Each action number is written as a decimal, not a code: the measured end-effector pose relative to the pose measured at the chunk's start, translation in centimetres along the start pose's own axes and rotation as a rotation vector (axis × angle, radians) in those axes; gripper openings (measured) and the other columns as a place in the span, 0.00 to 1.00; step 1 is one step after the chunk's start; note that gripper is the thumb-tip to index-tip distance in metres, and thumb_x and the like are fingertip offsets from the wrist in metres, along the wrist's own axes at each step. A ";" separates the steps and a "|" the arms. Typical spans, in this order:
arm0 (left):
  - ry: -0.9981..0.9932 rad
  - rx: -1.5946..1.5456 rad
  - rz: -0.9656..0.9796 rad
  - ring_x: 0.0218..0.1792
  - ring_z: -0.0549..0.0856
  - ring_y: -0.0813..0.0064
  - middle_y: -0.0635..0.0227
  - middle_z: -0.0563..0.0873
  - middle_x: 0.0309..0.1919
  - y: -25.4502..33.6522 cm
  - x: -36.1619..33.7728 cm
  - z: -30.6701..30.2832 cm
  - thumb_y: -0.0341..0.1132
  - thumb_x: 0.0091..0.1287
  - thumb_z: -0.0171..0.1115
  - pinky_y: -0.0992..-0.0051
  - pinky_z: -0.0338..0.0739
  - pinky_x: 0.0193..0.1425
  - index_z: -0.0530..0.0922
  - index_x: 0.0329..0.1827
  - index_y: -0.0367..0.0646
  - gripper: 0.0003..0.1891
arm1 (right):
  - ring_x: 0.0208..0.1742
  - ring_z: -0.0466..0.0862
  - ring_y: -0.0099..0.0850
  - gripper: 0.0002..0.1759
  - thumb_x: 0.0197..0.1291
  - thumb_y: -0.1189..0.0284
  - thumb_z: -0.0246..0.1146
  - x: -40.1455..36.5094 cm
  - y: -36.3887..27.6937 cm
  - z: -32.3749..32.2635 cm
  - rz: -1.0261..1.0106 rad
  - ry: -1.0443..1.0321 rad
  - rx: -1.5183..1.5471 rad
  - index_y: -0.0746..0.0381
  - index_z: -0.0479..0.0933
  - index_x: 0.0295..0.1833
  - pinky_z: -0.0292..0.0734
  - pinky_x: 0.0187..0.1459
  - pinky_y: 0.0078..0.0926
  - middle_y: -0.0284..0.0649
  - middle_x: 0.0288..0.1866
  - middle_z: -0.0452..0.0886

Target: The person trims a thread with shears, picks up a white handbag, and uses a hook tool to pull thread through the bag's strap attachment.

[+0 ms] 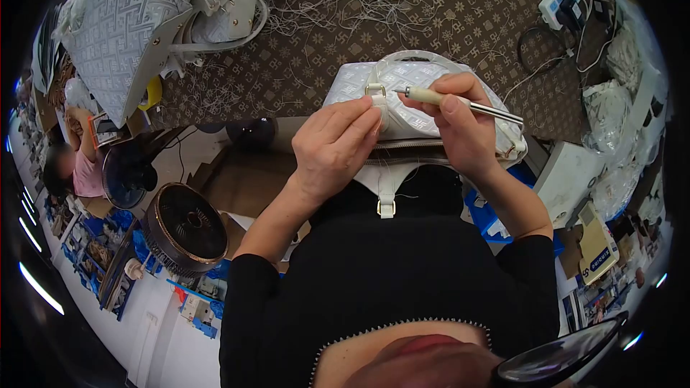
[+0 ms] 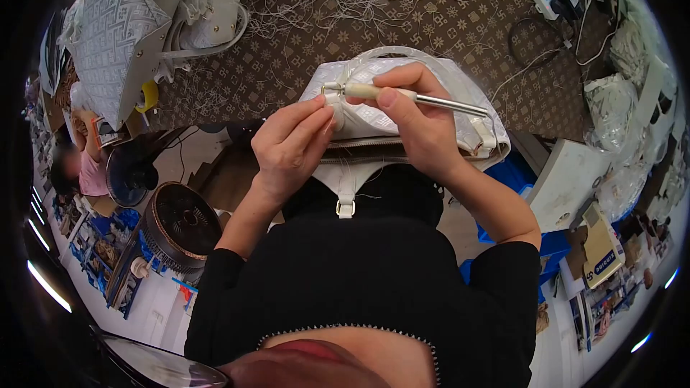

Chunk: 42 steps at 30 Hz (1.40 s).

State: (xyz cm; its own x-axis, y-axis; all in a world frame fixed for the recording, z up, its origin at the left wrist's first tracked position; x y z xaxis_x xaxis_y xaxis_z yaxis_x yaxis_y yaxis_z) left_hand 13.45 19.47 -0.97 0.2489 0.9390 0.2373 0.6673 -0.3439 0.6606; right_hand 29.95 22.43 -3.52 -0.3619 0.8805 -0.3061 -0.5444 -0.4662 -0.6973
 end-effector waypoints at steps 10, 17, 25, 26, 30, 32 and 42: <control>-0.028 0.064 -0.079 0.35 0.83 0.74 0.70 0.84 0.34 0.4 0.5 0.3 0.32 0.51 0.71 0.66 0.77 0.49 0.82 0.43 0.47 0.15 | 0.44 0.76 0.21 0.09 0.64 0.74 0.57 -4.0 0.0 -0.7 0.112 0.296 -0.171 0.66 0.70 0.48 0.70 0.51 0.20 0.38 0.43 0.78; -0.010 0.084 -0.021 0.35 0.83 0.76 0.70 0.84 0.32 0.4 0.1 0.2 0.32 0.49 0.72 0.65 0.75 0.53 0.83 0.38 0.48 0.12 | 0.39 0.79 0.25 0.09 0.64 0.73 0.56 -4.0 0.1 0.1 0.136 0.351 -0.233 0.65 0.70 0.47 0.74 0.46 0.23 0.41 0.40 0.78; -0.021 0.074 -0.004 0.36 0.84 0.77 0.69 0.84 0.33 0.4 -0.4 0.1 0.31 0.47 0.73 0.59 0.67 0.62 0.84 0.37 0.49 0.13 | 0.37 0.80 0.25 0.08 0.63 0.75 0.58 -4.0 1.0 -0.3 0.131 0.290 -0.284 0.66 0.71 0.45 0.76 0.43 0.22 0.41 0.37 0.78; -0.021 0.075 -0.002 0.36 0.84 0.77 0.69 0.84 0.33 0.4 -0.3 0.1 0.31 0.47 0.73 0.59 0.67 0.62 0.84 0.37 0.49 0.13 | 0.38 0.80 0.24 0.08 0.63 0.75 0.58 -4.0 1.0 -0.3 0.141 0.283 -0.291 0.66 0.71 0.45 0.76 0.43 0.22 0.40 0.37 0.78; -0.017 0.082 0.009 0.37 0.83 0.78 0.68 0.84 0.33 0.4 -0.4 0.0 0.32 0.47 0.73 0.54 0.64 0.64 0.83 0.37 0.50 0.13 | 0.38 0.80 0.24 0.08 0.62 0.75 0.58 -3.9 1.1 -0.4 0.129 0.263 -0.351 0.66 0.71 0.45 0.76 0.43 0.21 0.40 0.37 0.78; -0.017 0.083 0.001 0.37 0.83 0.78 0.68 0.84 0.33 0.4 -0.4 0.0 0.32 0.47 0.73 0.53 0.63 0.64 0.83 0.36 0.50 0.13 | 0.38 0.80 0.24 0.08 0.62 0.75 0.59 -4.0 1.2 -0.5 0.143 0.263 -0.360 0.66 0.72 0.45 0.76 0.44 0.21 0.40 0.38 0.78; 0.004 0.062 -0.018 0.37 0.83 0.79 0.69 0.84 0.33 0.4 -0.4 -0.1 0.33 0.46 0.73 0.52 0.58 0.68 0.84 0.36 0.51 0.13 | 0.35 0.74 0.15 0.09 0.59 0.75 0.63 -3.8 1.3 -0.3 0.150 0.293 -0.375 0.67 0.76 0.45 0.70 0.37 0.12 0.33 0.36 0.79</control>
State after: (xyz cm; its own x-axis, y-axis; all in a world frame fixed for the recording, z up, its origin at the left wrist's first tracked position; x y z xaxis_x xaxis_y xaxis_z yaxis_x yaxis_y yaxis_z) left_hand 13.51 18.95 -0.72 0.2338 0.9450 0.2289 0.7138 -0.3267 0.6195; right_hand 30.88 18.52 -3.49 -0.1583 0.8181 -0.5528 -0.1730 -0.5742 -0.8002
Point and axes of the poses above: each hand's wrist, its own x-axis towards the middle knuckle, its own z-axis out of the palm, y = z × x, the point moved 5 cm from there along x, towards the middle knuckle
